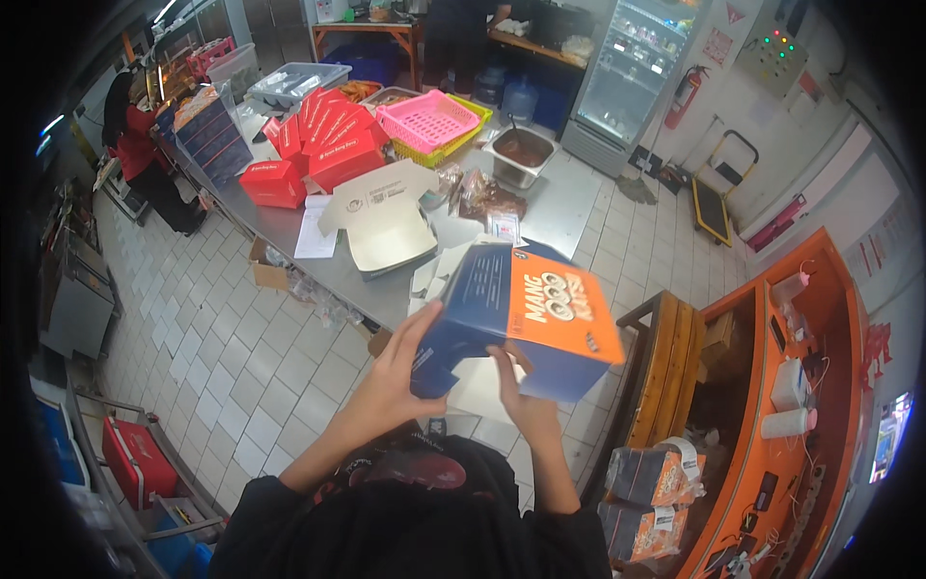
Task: The person assembles cardboard food boxes by hand, folding the flaps and sides of several white and blue flat-packed containers on a kitchen counter.
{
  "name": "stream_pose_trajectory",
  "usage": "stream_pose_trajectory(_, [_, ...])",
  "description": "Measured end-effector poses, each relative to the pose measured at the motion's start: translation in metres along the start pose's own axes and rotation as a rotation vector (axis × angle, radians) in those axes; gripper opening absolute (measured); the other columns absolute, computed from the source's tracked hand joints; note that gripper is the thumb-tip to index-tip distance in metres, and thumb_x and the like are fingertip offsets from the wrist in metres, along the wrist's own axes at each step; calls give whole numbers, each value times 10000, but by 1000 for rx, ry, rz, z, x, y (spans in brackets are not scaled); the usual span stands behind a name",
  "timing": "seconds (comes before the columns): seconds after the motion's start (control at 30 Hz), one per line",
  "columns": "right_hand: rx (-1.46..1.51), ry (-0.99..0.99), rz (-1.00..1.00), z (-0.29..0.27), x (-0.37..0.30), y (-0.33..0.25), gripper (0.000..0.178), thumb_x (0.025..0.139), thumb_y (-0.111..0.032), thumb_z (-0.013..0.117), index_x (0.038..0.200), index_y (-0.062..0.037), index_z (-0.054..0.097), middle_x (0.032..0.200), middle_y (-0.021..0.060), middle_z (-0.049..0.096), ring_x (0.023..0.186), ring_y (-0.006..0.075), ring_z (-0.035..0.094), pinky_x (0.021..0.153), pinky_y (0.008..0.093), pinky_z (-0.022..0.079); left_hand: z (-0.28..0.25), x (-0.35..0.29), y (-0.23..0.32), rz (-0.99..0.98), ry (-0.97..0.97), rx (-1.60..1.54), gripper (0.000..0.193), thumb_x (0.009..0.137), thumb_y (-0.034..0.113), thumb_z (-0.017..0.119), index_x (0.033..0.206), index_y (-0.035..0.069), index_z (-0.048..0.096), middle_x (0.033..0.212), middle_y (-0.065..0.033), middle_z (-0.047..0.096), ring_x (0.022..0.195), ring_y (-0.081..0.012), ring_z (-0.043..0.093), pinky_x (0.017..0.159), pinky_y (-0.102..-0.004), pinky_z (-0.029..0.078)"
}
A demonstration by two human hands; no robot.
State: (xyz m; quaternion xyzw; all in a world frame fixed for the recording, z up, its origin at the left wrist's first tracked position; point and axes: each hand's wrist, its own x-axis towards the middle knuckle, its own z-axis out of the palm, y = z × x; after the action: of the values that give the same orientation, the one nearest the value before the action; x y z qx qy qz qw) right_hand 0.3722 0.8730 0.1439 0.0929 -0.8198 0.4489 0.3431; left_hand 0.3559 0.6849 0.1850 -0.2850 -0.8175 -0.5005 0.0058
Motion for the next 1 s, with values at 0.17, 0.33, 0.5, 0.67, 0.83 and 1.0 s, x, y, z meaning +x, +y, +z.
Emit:
stream_pose_trajectory(0.17, [598, -31, 390, 25, -17, 0, 157, 814, 24, 601, 966, 17, 566, 868, 53, 588, 830, 142, 541, 778, 275, 435, 18, -1, 2, -39, 134, -88, 999, 580, 107, 746, 1395, 88, 167, 1384, -191, 220, 1217, -395, 341, 951, -421, 399])
stream_pose_trajectory(0.33, [1073, 29, 799, 35, -14, -10, 179, 836, -86, 617, 977, -60, 511, 889, 5, 528, 836, 112, 528, 774, 280, 451, 28, -4, -8, -10, 198, -101, 1051, 604, 142, 747, 1415, 90, 81, 1370, -222, 233, 1221, -391, 344, 957, -408, 384])
stream_pose_trajectory(0.5, [1010, -160, 728, 33, -19, -15, 201, 863, -141, 585, 1011, -40, 494, 864, 37, 575, 832, 149, 562, 774, 300, 456, 11, -5, -13, -193, -23, -89, 938, 648, 121, 706, 1408, 60, 160, 1395, -236, 222, 1222, -380, 370, 999, -368, 340])
stream_pose_trajectory(0.67, [108, -90, 305, -3, -12, 23, 248, 915, -145, 450, 880, 21, 632, 867, 81, 651, 830, 178, 602, 749, 253, 437, -14, -23, -58, -135, 287, -597, 862, 670, 96, 577, 1420, 73, 153, 1463, -127, 161, 1324, -243, 223, 1055, -312, 206])
stream_pose_trajectory(0.83, [564, -295, 822, -21, -37, 82, 235, 914, -149, 447, 1020, 23, 567, 895, 74, 623, 772, 166, 586, 704, 275, 457, -32, -28, -54, -357, 326, -987, 963, 605, 296, 603, 1435, 161, 131, 1475, -112, 118, 1355, -244, 137, 1073, -334, 177])
stream_pose_trajectory(1.0, [713, -592, 776, -12, -46, 54, 617, 842, -343, 594, 1276, 27, 361, 1141, 94, 511, 961, 136, 520, 771, 262, 451, -35, -40, -72, -459, 212, -944, 1011, 581, 398, 618, 1435, 173, 127, 1477, -113, 104, 1363, -256, 98, 1081, -370, 160])
